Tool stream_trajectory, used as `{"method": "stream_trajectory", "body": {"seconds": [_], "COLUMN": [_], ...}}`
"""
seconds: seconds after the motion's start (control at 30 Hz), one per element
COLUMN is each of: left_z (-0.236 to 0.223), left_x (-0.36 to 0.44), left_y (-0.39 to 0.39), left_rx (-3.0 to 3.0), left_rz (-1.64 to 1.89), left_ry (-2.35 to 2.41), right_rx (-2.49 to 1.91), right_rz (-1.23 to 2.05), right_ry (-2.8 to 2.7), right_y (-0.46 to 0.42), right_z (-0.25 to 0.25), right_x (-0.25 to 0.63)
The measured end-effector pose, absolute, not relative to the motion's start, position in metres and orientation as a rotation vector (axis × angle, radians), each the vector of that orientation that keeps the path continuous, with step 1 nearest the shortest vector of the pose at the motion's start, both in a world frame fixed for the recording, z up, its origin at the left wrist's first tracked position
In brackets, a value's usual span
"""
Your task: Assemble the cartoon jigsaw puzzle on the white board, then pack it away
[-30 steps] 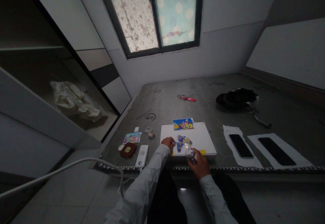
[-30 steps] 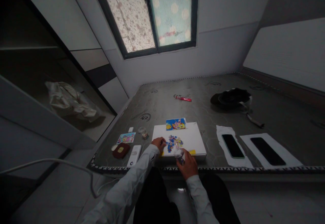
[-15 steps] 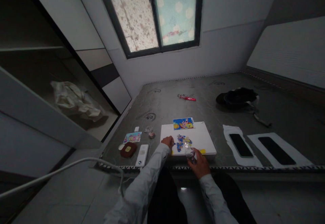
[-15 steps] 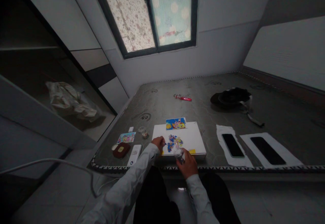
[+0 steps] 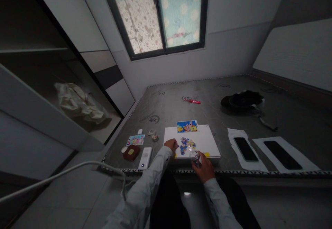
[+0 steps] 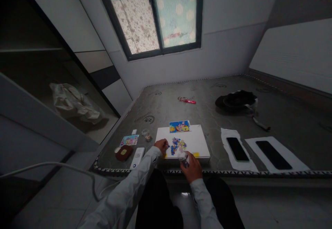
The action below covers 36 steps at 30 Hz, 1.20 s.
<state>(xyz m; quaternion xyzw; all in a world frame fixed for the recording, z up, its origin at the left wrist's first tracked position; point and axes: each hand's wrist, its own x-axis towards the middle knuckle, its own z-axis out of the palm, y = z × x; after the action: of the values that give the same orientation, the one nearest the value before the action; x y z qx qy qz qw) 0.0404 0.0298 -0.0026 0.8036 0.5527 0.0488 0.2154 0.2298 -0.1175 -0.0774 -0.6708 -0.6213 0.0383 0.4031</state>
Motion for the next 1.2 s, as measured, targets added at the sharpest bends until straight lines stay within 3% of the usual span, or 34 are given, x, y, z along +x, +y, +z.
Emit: {"method": "stream_trajectory", "body": {"seconds": [0.1,0.2,0.37,0.73,0.9,1.03,1.2], "left_z": [0.006,0.017,0.031,0.029,0.024,0.013,-0.018], "left_x": [0.042,0.052,0.076,0.08,0.075,0.066,0.049], "left_y": [0.019,0.006,-0.008,-0.014,-0.015,-0.002,0.014], "left_rx": [2.241,2.312,2.522,2.446,2.225,2.028,2.168], "left_rz": [0.254,0.374,0.159,0.078,0.386,0.638,0.438], "left_ry": [1.464,1.102,0.638,0.792,0.814,1.099,1.374], "right_rx": [-1.699,-1.688,-1.656,-1.624,-1.623,-1.663,-1.711], "right_rz": [0.091,0.098,0.099,0.114,0.111,0.101,0.153], "right_ry": [-1.556,-1.565,-1.593,-1.618,-1.595,-1.583,-1.558], "right_y": [-0.118,-0.117,-0.117,-0.118,-0.118,-0.119,-0.12], "right_z": [-0.077,-0.078,-0.071,-0.063,-0.065,-0.067,-0.071], "right_x": [0.231,0.23,0.227,0.223,0.222,0.224,0.229]}}
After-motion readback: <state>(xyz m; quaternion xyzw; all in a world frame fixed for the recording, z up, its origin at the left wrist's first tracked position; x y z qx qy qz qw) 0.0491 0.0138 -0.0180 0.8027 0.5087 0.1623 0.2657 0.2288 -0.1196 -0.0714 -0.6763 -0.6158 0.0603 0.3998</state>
